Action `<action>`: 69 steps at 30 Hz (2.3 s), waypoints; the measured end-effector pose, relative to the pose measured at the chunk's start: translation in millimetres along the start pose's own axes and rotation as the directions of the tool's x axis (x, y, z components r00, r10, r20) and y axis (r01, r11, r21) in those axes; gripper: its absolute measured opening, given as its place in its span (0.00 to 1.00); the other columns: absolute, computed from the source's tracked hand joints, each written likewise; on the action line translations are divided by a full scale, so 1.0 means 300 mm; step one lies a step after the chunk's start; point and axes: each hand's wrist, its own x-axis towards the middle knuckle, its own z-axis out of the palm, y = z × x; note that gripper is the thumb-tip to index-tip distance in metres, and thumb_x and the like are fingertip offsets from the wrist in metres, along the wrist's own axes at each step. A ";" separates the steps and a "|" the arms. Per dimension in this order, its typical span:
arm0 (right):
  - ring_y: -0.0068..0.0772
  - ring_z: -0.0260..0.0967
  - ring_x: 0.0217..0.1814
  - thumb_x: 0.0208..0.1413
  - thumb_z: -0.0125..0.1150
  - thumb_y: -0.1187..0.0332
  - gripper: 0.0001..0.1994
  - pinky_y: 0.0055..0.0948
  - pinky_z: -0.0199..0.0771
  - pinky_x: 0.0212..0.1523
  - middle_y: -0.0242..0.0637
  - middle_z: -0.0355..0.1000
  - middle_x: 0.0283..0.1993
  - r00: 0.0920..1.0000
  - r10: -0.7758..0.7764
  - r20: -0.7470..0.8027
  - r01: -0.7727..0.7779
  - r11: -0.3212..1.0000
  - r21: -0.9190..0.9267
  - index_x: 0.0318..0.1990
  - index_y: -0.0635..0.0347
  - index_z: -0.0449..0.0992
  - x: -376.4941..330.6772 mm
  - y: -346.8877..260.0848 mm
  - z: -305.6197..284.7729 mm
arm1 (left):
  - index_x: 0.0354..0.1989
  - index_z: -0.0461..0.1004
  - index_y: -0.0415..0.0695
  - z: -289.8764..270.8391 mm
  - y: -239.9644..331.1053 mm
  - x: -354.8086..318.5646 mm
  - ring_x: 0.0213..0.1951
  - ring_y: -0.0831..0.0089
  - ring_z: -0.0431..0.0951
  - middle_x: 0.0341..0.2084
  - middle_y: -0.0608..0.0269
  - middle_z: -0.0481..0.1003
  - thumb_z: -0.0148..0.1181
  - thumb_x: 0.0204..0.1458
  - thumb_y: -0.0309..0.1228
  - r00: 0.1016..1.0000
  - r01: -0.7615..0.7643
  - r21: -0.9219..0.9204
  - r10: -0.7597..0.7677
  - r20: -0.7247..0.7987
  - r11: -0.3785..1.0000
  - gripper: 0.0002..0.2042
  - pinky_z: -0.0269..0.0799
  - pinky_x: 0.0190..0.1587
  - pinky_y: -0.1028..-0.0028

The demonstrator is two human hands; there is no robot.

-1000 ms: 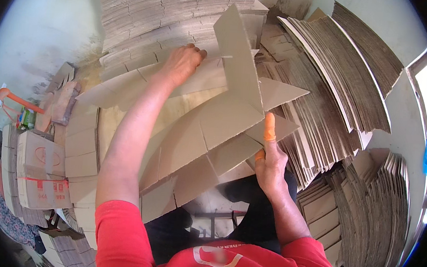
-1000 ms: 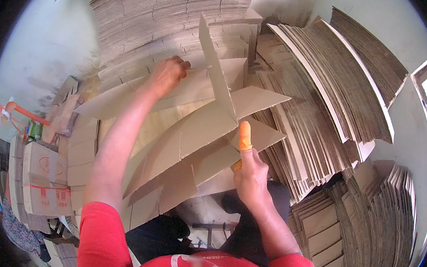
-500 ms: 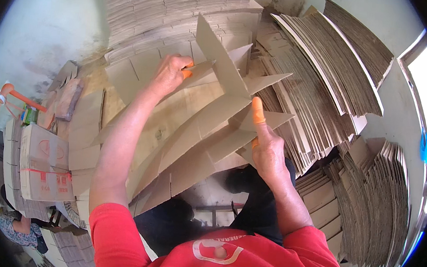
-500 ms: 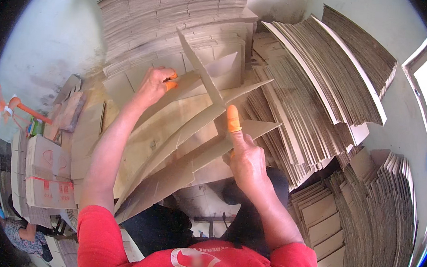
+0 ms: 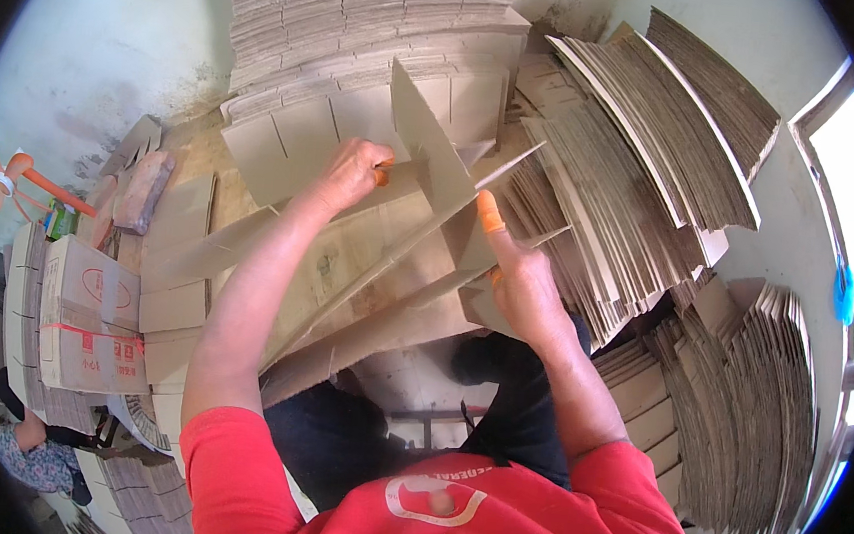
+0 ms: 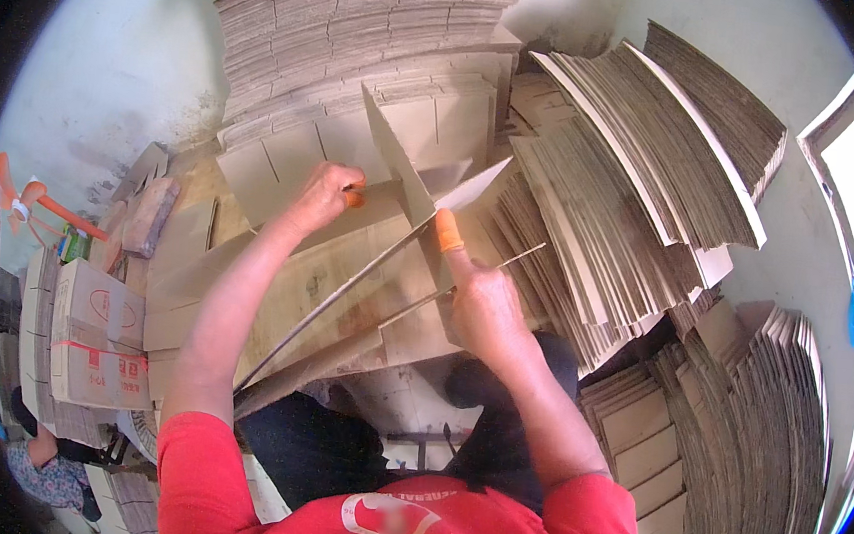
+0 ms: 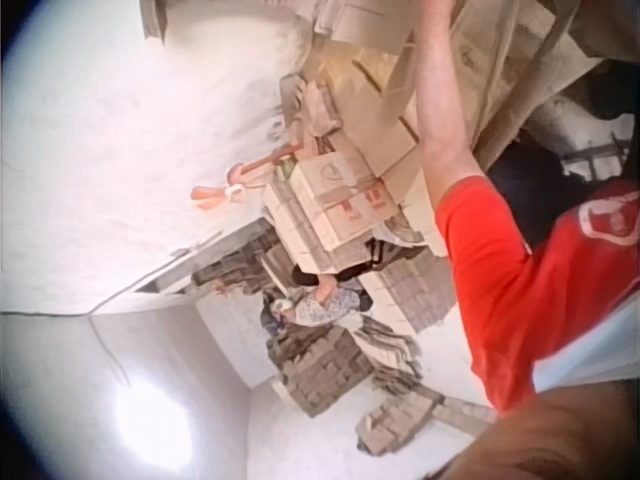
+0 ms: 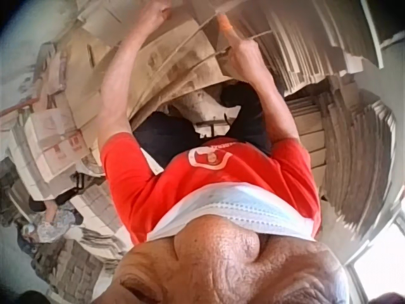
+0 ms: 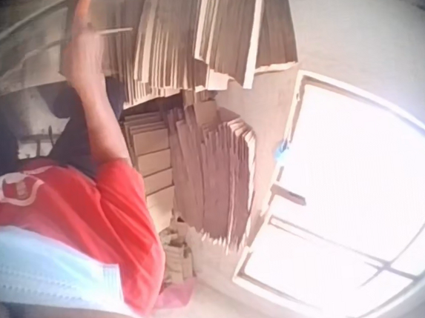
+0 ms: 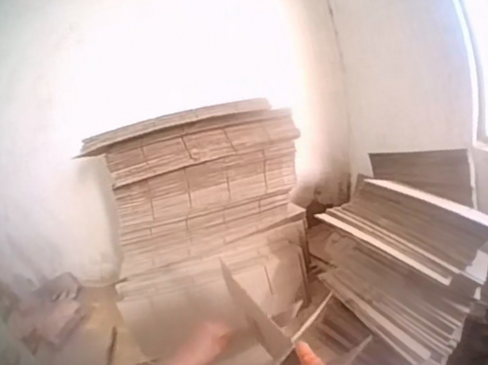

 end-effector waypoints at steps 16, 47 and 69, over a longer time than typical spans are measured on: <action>0.58 0.71 0.31 0.38 0.50 0.86 0.46 0.47 0.70 0.35 0.54 0.71 0.27 0.992 0.059 0.109 -0.043 0.988 -0.148 0.70 0.53 0.42 0.044 -0.001 0.011 | 0.29 0.75 0.34 -0.109 0.090 -0.052 0.31 0.55 0.78 0.25 0.42 0.74 0.69 0.42 0.39 0.990 0.134 -0.003 -0.133 0.039 0.991 0.18 0.70 0.32 0.62; 0.59 0.70 0.31 0.43 0.45 0.84 0.40 0.49 0.69 0.33 0.54 0.71 0.29 0.997 -0.029 0.076 0.033 0.998 -0.055 0.69 0.50 0.47 0.047 0.077 0.048 | 0.24 0.69 0.34 0.008 0.164 -0.099 0.29 0.44 0.71 0.21 0.41 0.69 0.63 0.43 0.32 0.979 -0.033 0.024 0.027 0.203 0.999 0.13 0.65 0.31 0.55; 0.54 0.71 0.30 0.45 0.55 0.78 0.38 0.43 0.73 0.31 0.50 0.71 0.32 0.998 -0.035 0.043 0.040 0.992 -0.121 0.67 0.53 0.52 -0.014 0.102 0.045 | 0.40 0.70 0.43 0.051 -0.179 0.083 0.49 0.55 0.70 0.44 0.52 0.71 0.65 0.42 0.29 0.951 0.225 0.330 -0.280 0.130 0.917 0.16 0.66 0.49 0.61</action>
